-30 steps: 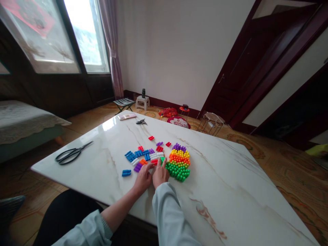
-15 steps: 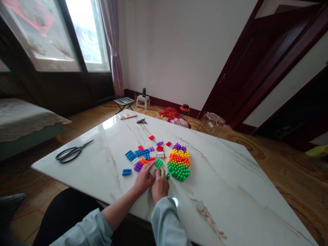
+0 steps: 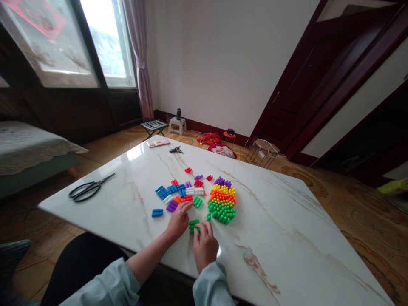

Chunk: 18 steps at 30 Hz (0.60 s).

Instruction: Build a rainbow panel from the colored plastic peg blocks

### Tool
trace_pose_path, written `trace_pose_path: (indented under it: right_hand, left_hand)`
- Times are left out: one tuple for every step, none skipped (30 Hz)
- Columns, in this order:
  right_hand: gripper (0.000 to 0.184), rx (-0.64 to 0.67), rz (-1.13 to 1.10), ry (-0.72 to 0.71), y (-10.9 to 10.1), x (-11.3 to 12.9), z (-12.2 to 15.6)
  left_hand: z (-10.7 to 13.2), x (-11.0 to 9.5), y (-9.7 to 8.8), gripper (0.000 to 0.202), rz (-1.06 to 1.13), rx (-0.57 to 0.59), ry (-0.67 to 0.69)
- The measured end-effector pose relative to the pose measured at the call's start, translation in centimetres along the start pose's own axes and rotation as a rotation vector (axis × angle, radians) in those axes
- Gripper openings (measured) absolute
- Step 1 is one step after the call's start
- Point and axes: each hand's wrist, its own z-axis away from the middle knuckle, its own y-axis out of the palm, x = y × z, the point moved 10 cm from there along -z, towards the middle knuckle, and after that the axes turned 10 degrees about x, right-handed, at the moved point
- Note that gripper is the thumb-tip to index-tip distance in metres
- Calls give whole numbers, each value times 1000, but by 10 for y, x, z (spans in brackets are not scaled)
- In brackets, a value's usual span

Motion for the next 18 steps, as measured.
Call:
trace_pose_path:
  right_hand:
    - [26,-27,23,45,-6,-6,1]
    - [28,-42,46,85,-11,-12,1]
    - [30,-43,69,114,-14,-18,1]
    - [32,-33,89,132,-16,-22,-1]
    - [32,-13,107,142,-15,-25,-3]
    - [32,16,123,146,-14,-28,-6]
    - [32,46,138,151,-11,-30,-9]
    - [33,72,154,156,-8,-32,-11]
    - [33,93,169,164,-6,-34,-14]
    - [33,109,183,173,-4,-36,-16]
    - [33,121,197,182,-2,-37,-18]
    - [33,130,209,186,0,-38,-20]
    - [32,137,220,188,1,-39,-21]
    - [32,141,229,187,2,-39,-22]
    - [31,142,237,186,3,-38,-23]
    - [31,139,244,186,3,-38,-23]
    - [31,133,249,186,3,-38,-23]
    - [31,124,253,186,3,-38,-22]
  left_hand:
    - [0,0,0,66,-3,-1,4]
    - [0,1,1,65,-4,-2,8]
    - [0,1,1,65,-4,-2,12]
    - [0,1,1,65,-2,-2,15]
    - [0,1,1,65,-1,-3,16]
    - [0,1,1,65,0,-5,17]
    - [0,1,1,65,1,-6,16]
    - [1,1,1,65,1,-7,15]
    - [1,1,0,64,0,-7,12]
    - [1,1,0,64,-1,-7,10]
    - [1,0,0,64,-1,-7,9]
    - [1,0,0,64,-1,-7,8]
    - [1,0,0,64,0,-7,8]
    - [1,0,-1,64,0,-9,8]
    - [1,-1,-1,64,1,-10,8]
    - [1,-1,-2,64,2,-12,7]
    - [1,-1,-2,64,2,-12,7]
    - [0,-1,-2,64,2,-12,7]
